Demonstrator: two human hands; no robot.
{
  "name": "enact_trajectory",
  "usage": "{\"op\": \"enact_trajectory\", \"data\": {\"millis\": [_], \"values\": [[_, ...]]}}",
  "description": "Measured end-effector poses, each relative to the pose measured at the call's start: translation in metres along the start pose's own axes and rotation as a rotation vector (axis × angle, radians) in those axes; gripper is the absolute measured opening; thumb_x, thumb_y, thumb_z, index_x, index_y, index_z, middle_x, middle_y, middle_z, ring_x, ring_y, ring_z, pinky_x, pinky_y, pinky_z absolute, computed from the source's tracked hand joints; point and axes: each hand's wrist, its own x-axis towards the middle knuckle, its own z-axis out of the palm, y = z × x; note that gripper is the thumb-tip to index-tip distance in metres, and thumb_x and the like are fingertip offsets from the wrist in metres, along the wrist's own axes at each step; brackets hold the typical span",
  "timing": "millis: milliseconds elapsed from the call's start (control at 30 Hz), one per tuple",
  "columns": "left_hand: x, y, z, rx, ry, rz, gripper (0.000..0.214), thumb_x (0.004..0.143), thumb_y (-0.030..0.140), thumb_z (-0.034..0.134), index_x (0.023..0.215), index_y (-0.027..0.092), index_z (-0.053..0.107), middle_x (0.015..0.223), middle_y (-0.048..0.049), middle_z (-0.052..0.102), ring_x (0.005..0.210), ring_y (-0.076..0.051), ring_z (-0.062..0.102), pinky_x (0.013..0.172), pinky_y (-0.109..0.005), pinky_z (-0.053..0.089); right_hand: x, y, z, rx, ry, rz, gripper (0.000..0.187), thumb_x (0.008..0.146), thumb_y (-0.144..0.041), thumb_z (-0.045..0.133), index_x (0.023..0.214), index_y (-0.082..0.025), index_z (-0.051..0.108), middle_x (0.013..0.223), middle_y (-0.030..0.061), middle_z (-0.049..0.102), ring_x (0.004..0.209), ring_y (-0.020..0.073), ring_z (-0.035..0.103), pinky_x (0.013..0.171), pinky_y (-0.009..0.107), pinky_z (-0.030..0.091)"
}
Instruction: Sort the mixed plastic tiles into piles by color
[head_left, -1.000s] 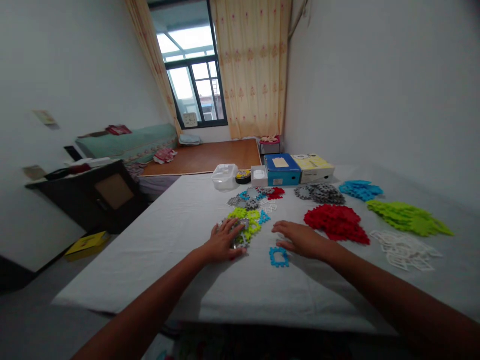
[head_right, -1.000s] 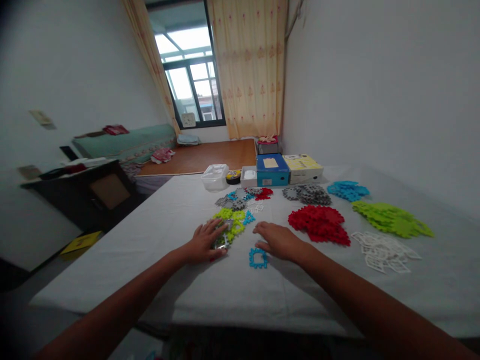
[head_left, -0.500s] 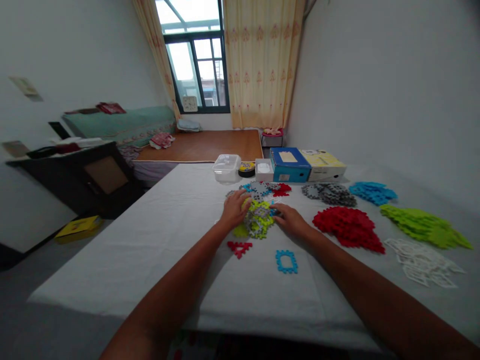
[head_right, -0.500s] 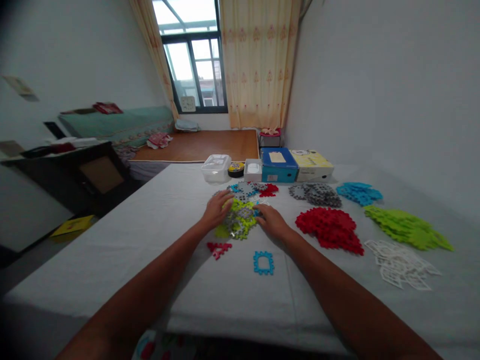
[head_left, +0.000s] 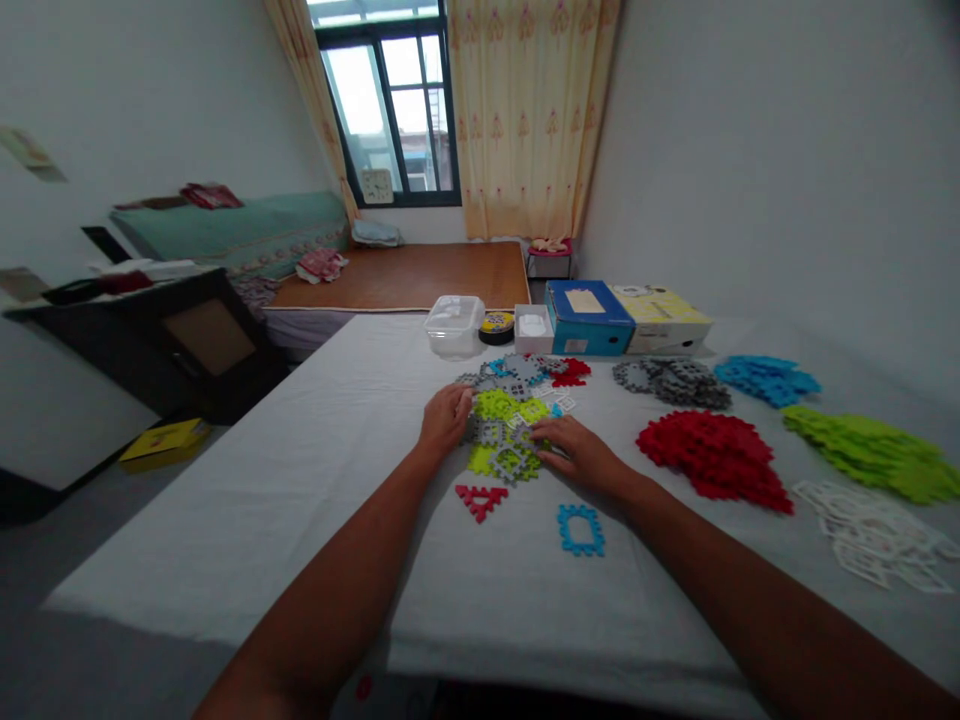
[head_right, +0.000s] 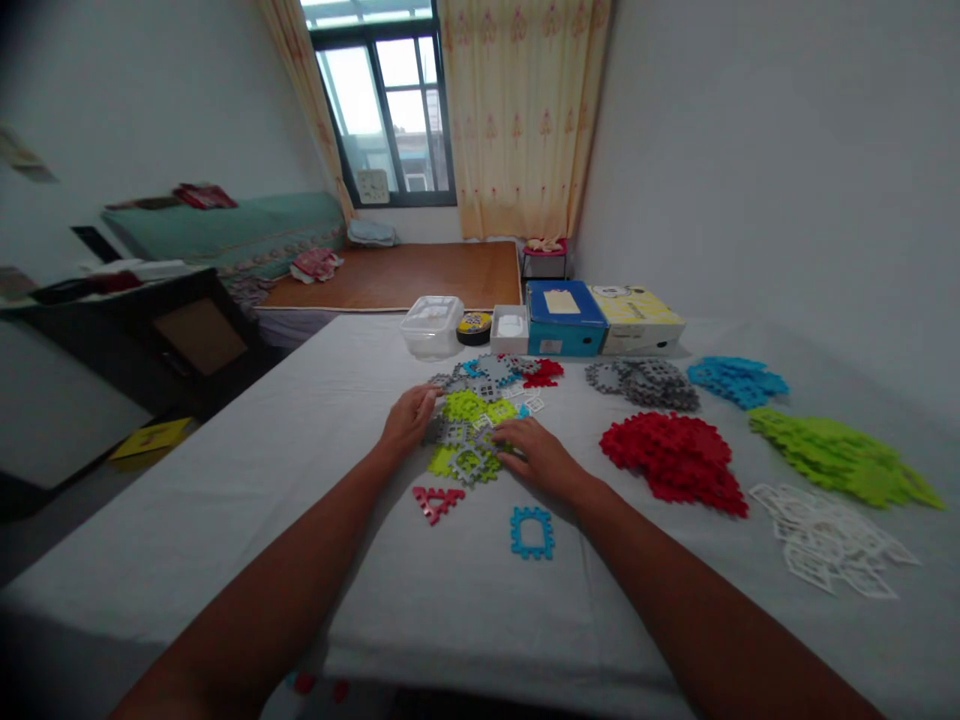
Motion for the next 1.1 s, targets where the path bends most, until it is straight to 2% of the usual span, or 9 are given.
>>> {"op": "enact_trajectory", "data": {"millis": [167,367,467,567,700,767,833,967,1100], "values": [[0.0,-0.005,0.002,-0.019,0.009,-0.031,0.039,0.097,0.036,0.036,0.103,0.02,0.07,0.113,-0.0076,0.07,0.111,-0.02,0.06,0.102,-0.036,0.045,-0.004,0.004,-0.007,0.0,0.122,0.049,0.016,0.087,-0.024,0.059,0.101,-0.021,0.067,0.106,0.0079,0.07,0.101,0.0218,0.061,0.092,0.039,0.048],[-0.001,-0.008,0.002,-0.038,0.041,-0.019,0.038,0.097,0.037,0.036,0.102,0.021,0.071,0.112,-0.0067,0.07,0.112,-0.019,0.06,0.103,-0.035,0.044,-0.004,0.01,-0.016,0.102,0.313,0.316,0.024,0.087,-0.032,0.055,0.105,-0.019,0.066,0.092,0.0064,0.072,0.077,0.0185,0.066,0.075,0.032,0.052],[-0.001,-0.01,0.001,-0.026,0.025,-0.028,0.04,0.097,0.037,0.035,0.103,0.021,0.071,0.112,-0.0065,0.07,0.111,-0.019,0.06,0.102,-0.035,0.044,-0.006,0.014,-0.017,0.217,0.31,0.396,0.032,0.087,-0.035,0.055,0.113,-0.018,0.064,0.088,0.0055,0.073,0.076,0.0186,0.067,0.07,0.03,0.052],[-0.001,-0.009,0.0,-0.024,0.018,-0.039,0.041,0.097,0.038,0.034,0.104,0.021,0.071,0.114,-0.0059,0.069,0.112,-0.019,0.059,0.102,-0.035,0.044,-0.008,0.02,-0.016,0.241,0.263,0.437,0.031,0.088,-0.034,0.052,0.111,-0.018,0.065,0.083,0.0043,0.072,0.073,0.0183,0.066,0.067,0.029,0.051],[-0.001,-0.007,0.0,-0.045,0.016,-0.052,0.041,0.097,0.039,0.035,0.103,0.02,0.071,0.114,-0.0062,0.069,0.112,-0.019,0.06,0.102,-0.034,0.043,-0.008,0.025,-0.02,0.087,0.249,0.418,0.023,0.088,-0.031,0.052,0.099,-0.02,0.069,0.096,0.0062,0.072,0.076,0.0182,0.065,0.074,0.032,0.05],[-0.001,-0.007,-0.001,-0.053,0.016,-0.052,0.041,0.097,0.039,0.036,0.103,0.02,0.071,0.113,-0.0065,0.069,0.112,-0.02,0.06,0.102,-0.034,0.043,-0.007,0.024,-0.022,0.019,0.283,0.383,0.023,0.089,-0.03,0.052,0.102,-0.019,0.069,0.1,0.0079,0.07,0.075,0.0177,0.063,0.076,0.034,0.05],[-0.001,-0.006,-0.001,-0.056,0.014,-0.048,0.041,0.097,0.039,0.036,0.104,0.019,0.071,0.114,-0.0071,0.069,0.112,-0.02,0.06,0.103,-0.035,0.043,-0.006,0.019,-0.022,-0.024,0.272,0.287,0.024,0.09,-0.03,0.054,0.107,-0.019,0.068,0.103,0.0094,0.069,0.084,0.0197,0.062,0.081,0.036,0.05],[-0.001,-0.007,-0.001,-0.061,0.013,-0.035,0.041,0.097,0.039,0.036,0.103,0.019,0.071,0.113,-0.0078,0.07,0.112,-0.021,0.06,0.102,-0.035,0.043,-0.005,0.009,-0.012,-0.075,0.065,0.042,0.037,0.086,-0.034,0.064,0.121,-0.021,0.063,0.118,0.011,0.066,0.111,0.0257,0.054,0.095,0.044,0.044],[-0.001,-0.009,0.0,-0.052,0.01,-0.046,0.042,0.097,0.039,0.035,0.102,0.02,0.071,0.112,-0.0071,0.07,0.111,-0.02,0.06,0.102,-0.035,0.044,-0.003,0.002,-0.007,-0.141,-0.024,-0.007,0.038,0.089,-0.032,0.062,0.125,-0.023,0.06,0.128,0.0114,0.062,0.119,0.0259,0.049,0.097,0.046,0.042]]}}
